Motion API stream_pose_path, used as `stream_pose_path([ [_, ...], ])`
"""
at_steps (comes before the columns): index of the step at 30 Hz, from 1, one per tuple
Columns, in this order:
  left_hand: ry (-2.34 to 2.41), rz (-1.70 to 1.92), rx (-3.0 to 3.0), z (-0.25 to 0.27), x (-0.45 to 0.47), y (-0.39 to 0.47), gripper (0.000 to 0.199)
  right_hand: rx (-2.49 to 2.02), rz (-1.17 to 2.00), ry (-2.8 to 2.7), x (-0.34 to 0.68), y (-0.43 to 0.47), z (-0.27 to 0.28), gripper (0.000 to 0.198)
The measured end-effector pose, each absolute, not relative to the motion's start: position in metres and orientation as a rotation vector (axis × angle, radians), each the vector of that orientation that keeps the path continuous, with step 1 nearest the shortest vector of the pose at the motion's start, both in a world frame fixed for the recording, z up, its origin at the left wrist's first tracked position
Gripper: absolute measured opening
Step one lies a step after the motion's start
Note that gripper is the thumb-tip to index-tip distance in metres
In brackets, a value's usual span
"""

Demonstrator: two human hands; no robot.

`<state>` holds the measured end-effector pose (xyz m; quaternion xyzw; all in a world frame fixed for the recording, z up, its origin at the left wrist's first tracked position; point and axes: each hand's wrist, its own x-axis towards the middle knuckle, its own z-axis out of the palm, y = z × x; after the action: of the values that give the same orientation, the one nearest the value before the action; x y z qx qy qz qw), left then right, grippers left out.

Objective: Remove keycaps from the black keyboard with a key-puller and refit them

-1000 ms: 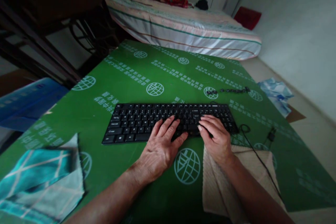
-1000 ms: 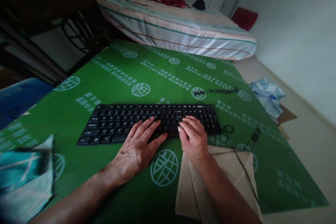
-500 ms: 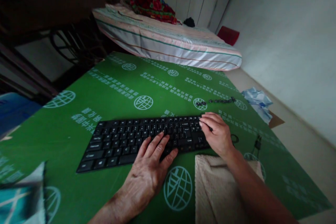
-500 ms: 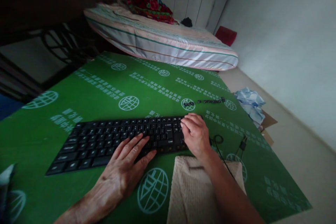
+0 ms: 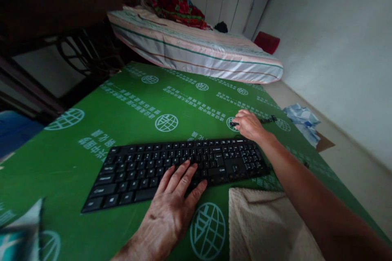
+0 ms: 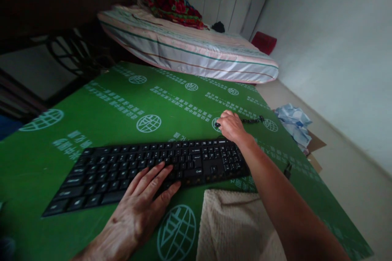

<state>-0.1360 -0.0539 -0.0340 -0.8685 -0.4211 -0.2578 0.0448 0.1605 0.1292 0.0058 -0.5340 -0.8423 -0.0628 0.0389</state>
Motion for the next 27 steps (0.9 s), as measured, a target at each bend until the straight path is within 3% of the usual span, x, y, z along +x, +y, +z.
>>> stream_pose_path([
  [17, -1.318, -0.821, -2.664, -0.031, -0.134, -0.054, 0.032, -1.549, -0.1, -2.76, 0.154, 0.145, 0.01, 0.009],
  [27, -1.286, -0.737, -2.722, -0.02, -0.134, -0.057, 0.034, -1.015, 0.082, -2.548, 0.111, 0.031, 0.028, 0.01],
])
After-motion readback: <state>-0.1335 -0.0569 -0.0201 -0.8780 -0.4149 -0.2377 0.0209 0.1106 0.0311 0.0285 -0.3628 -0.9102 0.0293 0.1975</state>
